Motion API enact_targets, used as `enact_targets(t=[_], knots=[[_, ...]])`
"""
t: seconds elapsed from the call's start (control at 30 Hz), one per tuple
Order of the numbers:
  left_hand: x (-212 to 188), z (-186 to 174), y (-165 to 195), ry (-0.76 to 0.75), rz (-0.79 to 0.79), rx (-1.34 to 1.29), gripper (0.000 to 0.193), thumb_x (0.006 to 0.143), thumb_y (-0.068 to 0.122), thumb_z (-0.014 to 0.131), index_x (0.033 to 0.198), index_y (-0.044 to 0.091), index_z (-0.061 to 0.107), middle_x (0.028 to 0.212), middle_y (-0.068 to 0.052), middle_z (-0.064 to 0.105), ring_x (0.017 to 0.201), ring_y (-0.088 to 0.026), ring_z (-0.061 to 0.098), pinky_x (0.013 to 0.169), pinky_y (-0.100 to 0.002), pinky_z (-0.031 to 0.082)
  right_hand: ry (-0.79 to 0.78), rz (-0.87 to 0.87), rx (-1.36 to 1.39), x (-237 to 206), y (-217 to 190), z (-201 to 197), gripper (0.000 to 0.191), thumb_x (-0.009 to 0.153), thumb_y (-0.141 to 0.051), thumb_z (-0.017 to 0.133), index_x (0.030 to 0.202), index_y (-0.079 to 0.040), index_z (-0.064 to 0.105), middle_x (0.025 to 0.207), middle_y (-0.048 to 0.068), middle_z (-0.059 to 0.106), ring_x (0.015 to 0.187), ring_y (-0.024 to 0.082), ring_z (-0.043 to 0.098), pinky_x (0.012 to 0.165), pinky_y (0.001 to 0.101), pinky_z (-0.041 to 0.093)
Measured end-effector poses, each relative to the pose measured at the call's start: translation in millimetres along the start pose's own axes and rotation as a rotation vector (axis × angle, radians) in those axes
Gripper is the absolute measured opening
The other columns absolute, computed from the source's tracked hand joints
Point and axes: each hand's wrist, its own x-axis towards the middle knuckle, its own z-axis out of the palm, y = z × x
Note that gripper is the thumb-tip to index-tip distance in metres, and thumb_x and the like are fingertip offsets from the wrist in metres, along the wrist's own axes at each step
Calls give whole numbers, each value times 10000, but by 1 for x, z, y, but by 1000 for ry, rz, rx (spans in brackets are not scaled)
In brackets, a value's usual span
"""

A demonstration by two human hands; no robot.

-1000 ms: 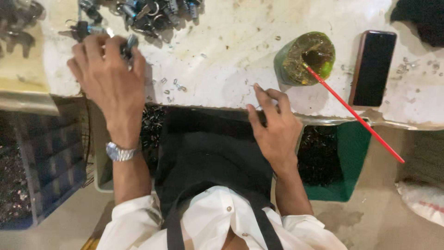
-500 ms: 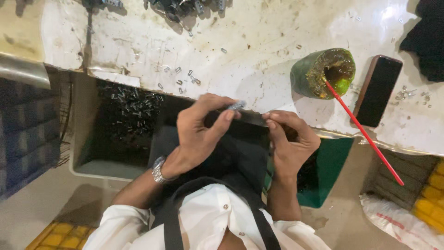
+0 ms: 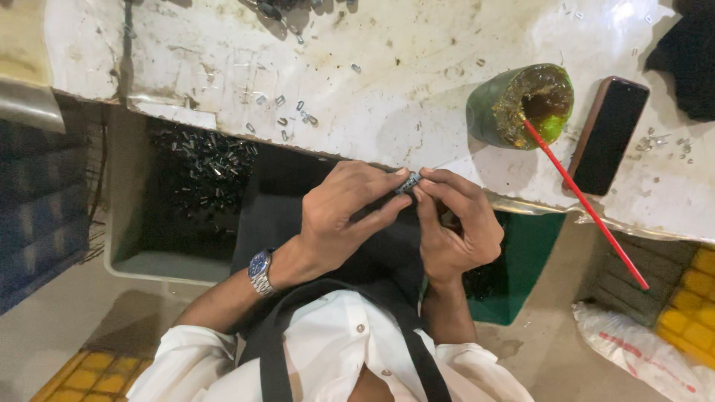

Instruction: The person repeatedly picks up small metallic components from a pile, inserts a tiny piece into each, and uses a red stick to apply a substance from a jar. The person then places the assembled parts into a bin below the work surface.

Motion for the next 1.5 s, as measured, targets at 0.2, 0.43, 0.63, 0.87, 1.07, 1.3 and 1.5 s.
enact_targets(t=[0.2, 0.43, 0.63, 0.87, 1.07, 1.3, 1.5], knots=[[3, -4, 2, -36, 95, 27, 320, 897, 33, 846, 1174, -16, 693, 1092, -117, 731, 984, -255, 732, 888, -365, 562, -19, 164, 216, -9, 11, -7, 222, 925, 109, 816, 1063, -12, 691, 1065, 146, 735, 926, 147, 711, 804, 237, 572], [2, -4, -1, -26, 37, 42, 282, 925, 18, 828, 1178, -5, 708, 955, -89, 706, 855, -221, 681, 820, -345, 547, 415, 423, 481, 4, 47, -44, 183, 984, 59, 671, 1163, 26, 655, 999, 156, 706, 525, 54, 491, 446, 204, 350], [1, 8, 7, -97, -61, 60, 337, 934, -12, 787, 1256, -2, 688, 1014, -121, 718, 883, -250, 672, 808, -349, 546, 582, 171, 257, 6, 64, -74, 139, 1101, 4, 625, 1203, 98, 634, 944, 222, 711, 490, 96, 457, 432, 230, 322], [6, 12, 11, -48, -55, 95, 370, 907, 6, 816, 1253, 18, 687, 1016, -105, 725, 915, -230, 700, 838, -336, 570, 518, 403, 784, -12, 52, -85, 170, 1014, -150, 621, 1093, -4, 586, 920, 123, 618, 513, 109, 415, 389, 205, 302], [3, 12, 7, -59, -43, 113, 367, 912, 16, 817, 1255, 16, 686, 1034, -105, 731, 927, -230, 703, 848, -335, 572, 408, 471, 890, -35, 54, -66, 156, 1010, -131, 600, 1084, 6, 596, 866, 126, 606, 486, 91, 393, 431, 208, 299], [4, 8, 10, -53, -34, 129, 349, 909, 20, 825, 1235, 21, 700, 988, -99, 730, 882, -224, 699, 821, -328, 567, 605, 349, 799, -23, 52, -77, 156, 1011, -88, 530, 1042, 34, 622, 824, 129, 608, 505, 119, 427, 428, 234, 320], [2, 8, 12, -37, -49, 86, 349, 911, 18, 820, 1239, 30, 699, 1024, -97, 737, 916, -218, 716, 839, -313, 576, 465, 299, 687, -26, 51, -64, 128, 1057, -78, 562, 1086, 33, 619, 828, 119, 607, 472, 117, 413, 404, 235, 310]])
